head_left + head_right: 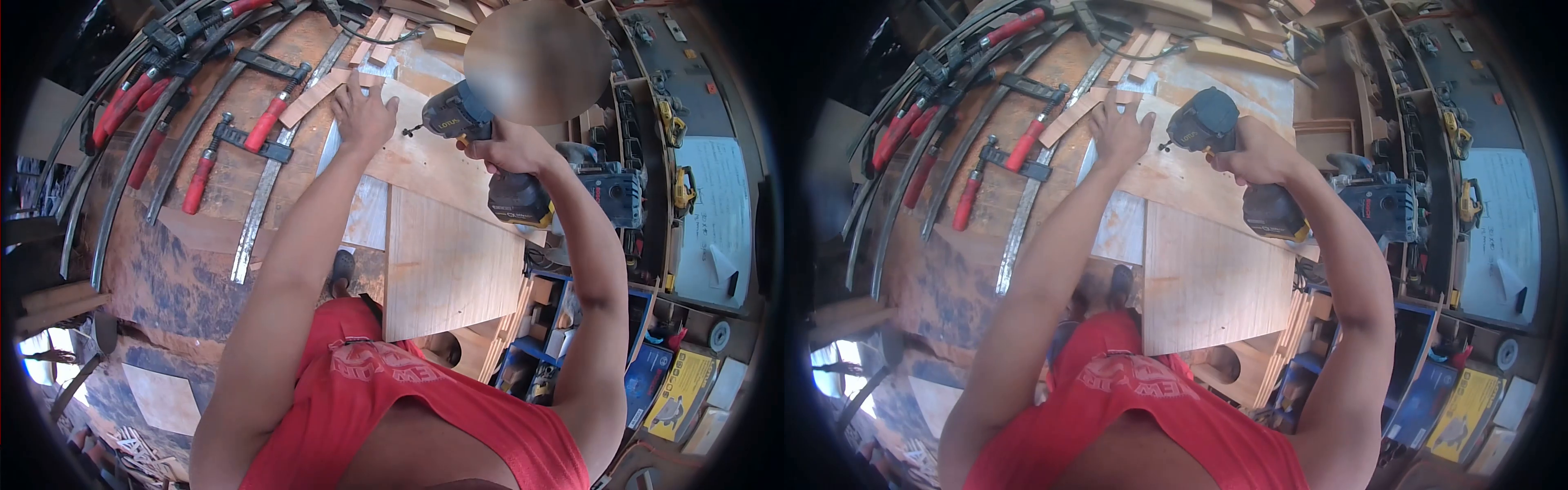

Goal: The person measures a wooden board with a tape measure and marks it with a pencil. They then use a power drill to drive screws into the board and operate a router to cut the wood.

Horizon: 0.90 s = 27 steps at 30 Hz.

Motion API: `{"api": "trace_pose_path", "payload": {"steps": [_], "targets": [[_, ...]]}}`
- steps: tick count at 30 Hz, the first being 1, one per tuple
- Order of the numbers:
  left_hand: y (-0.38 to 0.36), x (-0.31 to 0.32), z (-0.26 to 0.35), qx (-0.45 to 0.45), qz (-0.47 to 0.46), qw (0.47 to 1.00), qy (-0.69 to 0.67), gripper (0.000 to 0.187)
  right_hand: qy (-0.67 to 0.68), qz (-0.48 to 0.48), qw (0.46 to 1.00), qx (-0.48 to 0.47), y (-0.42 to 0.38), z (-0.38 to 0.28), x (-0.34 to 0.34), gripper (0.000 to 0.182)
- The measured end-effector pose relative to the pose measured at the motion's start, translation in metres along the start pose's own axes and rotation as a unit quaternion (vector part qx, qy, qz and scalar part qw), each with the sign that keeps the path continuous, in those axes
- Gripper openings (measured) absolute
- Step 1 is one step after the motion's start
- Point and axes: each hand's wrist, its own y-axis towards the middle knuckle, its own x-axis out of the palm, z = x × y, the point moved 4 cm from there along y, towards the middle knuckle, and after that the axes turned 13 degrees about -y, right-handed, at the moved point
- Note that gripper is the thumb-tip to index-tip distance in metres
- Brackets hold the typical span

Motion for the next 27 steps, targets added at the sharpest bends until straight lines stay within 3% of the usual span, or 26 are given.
{"api": "trace_pose_path", "payload": {"steps": [14,20,27], "targets": [[0.001,-0.002,0.002,0.001,0.003,1.000,-0.011,0.054,0.004,-0.029,1.000,0.006,0.007,-0.004,-0.011,0.035],[-0.001,-0.004,0.002,0.005,0.000,1.000,-0.019,0.055,-0.145,-0.060,0.987,-0.030,0.034,-0.004,-0.026,0.029],[-0.001,0.000,0.001,0.011,-0.004,1.000,-0.012,0.056,-0.133,-0.046,0.989,-0.044,0.035,0.003,-0.019,0.027]]}}
